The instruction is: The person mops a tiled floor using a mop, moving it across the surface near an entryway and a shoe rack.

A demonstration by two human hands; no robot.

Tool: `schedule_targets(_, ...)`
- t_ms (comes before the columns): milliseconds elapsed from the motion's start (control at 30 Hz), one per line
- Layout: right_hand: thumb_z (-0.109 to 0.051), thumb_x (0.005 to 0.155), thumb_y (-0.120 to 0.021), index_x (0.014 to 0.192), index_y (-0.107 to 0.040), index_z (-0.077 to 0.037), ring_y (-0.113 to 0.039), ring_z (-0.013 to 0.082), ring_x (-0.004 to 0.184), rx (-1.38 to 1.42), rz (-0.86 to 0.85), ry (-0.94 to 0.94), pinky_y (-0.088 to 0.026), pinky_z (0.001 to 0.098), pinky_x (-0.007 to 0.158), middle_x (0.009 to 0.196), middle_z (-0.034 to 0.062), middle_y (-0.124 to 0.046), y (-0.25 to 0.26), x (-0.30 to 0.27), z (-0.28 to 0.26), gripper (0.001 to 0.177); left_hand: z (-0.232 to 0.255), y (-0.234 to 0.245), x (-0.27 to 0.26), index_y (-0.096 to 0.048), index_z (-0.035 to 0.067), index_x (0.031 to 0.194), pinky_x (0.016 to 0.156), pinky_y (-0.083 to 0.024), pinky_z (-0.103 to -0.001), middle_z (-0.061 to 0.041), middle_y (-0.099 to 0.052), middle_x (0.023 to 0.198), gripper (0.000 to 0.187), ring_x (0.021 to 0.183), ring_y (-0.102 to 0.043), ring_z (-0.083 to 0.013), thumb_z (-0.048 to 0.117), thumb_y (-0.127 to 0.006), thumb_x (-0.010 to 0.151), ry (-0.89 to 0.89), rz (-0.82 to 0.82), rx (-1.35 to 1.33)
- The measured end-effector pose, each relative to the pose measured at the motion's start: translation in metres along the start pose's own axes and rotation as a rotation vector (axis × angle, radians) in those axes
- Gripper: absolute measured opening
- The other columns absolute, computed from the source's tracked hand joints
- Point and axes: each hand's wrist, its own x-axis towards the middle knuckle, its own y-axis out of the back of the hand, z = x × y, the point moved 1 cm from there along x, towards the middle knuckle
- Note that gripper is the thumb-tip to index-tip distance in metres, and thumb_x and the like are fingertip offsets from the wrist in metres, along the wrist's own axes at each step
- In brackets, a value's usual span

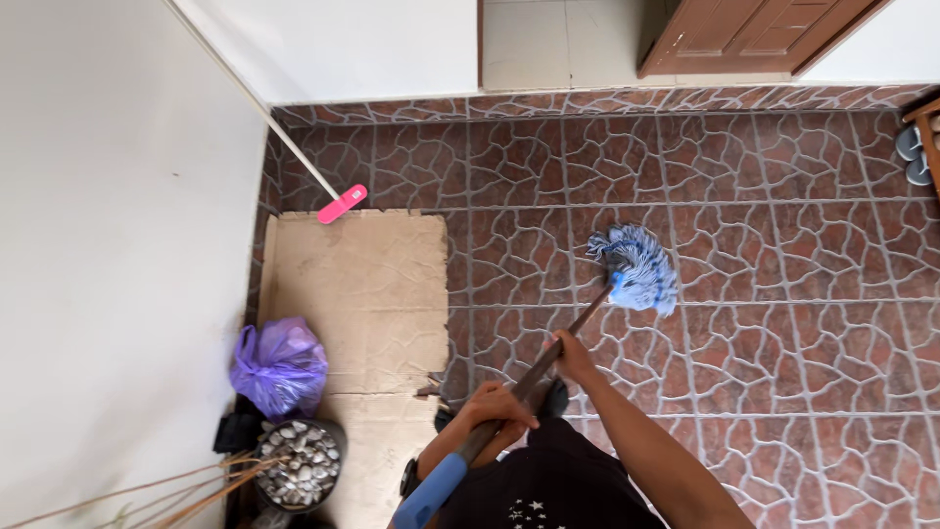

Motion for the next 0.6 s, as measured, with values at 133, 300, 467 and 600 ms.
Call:
schedule_targets(133,-0.018,0.093,-0.073,0.108,-0.059,-0.004,-0.066,0.0208,0.073,0.232,0.005,0.183,-0.054,0.0362,0.065,0.083,0.0099,-0.067,-0.073,-0.001,-0.047,0.024,0.018,0.052,-0.044,-0.077,0.007,0.092,0.092,-0.045,-0.038,-0.004,-0.069,0.076,0.015,0.075,-0.064,-0.0209,-0.002,-0.072,0.081,-0.003,0.044,0.05)
schedule_targets(300,-0.021,0.097,-0.073,0.116,-0.057,-0.005,-0.07,0.0196,0.08,0.275,-0.211,0.052,-0.056,0.035,0.072,0.087,0.0113,-0.072,-0.154,-0.015,-0.096,0.03,0.052,0.107,-0.096,-0.076,0.007,0.092,0.089,-0.046,-0.037,-0.005,-0.072,0.079,0.015,0.074,-0.065,-0.0213,-0.003,-0.071,0.081,0.011,0.104,0.121)
schedule_targets(467,-0.024,0.096,-0.068,0.108,-0.057,-0.009,-0.074,0.0258,0.092,0.285,-0.357,0.187,-0.056,0.0395,0.077,0.097,0.0111,-0.074,-0.197,-0.032,-0.149,0.022,0.092,0.135,-0.132,-0.078,0.008,0.092,0.08,-0.049,-0.036,-0.004,-0.062,0.065,0.016,0.069,-0.059,-0.0205,-0.001,-0.075,0.079,0.019,0.134,0.154)
schedule_targets(600,-0.038,0.097,-0.069,0.101,-0.06,-0.013,-0.071,0.0346,0.086,0.027,-0.481,0.07,-0.051,0.0452,0.072,0.087,0.0119,-0.072,-0.206,-0.052,-0.182,0.028,0.103,0.132,-0.147,-0.076,0.009,0.092,0.077,-0.049,-0.035,-0.001,-0.064,0.065,0.011,0.062,-0.057,-0.017,0.002,-0.078,0.084,-0.065,0.152,0.167)
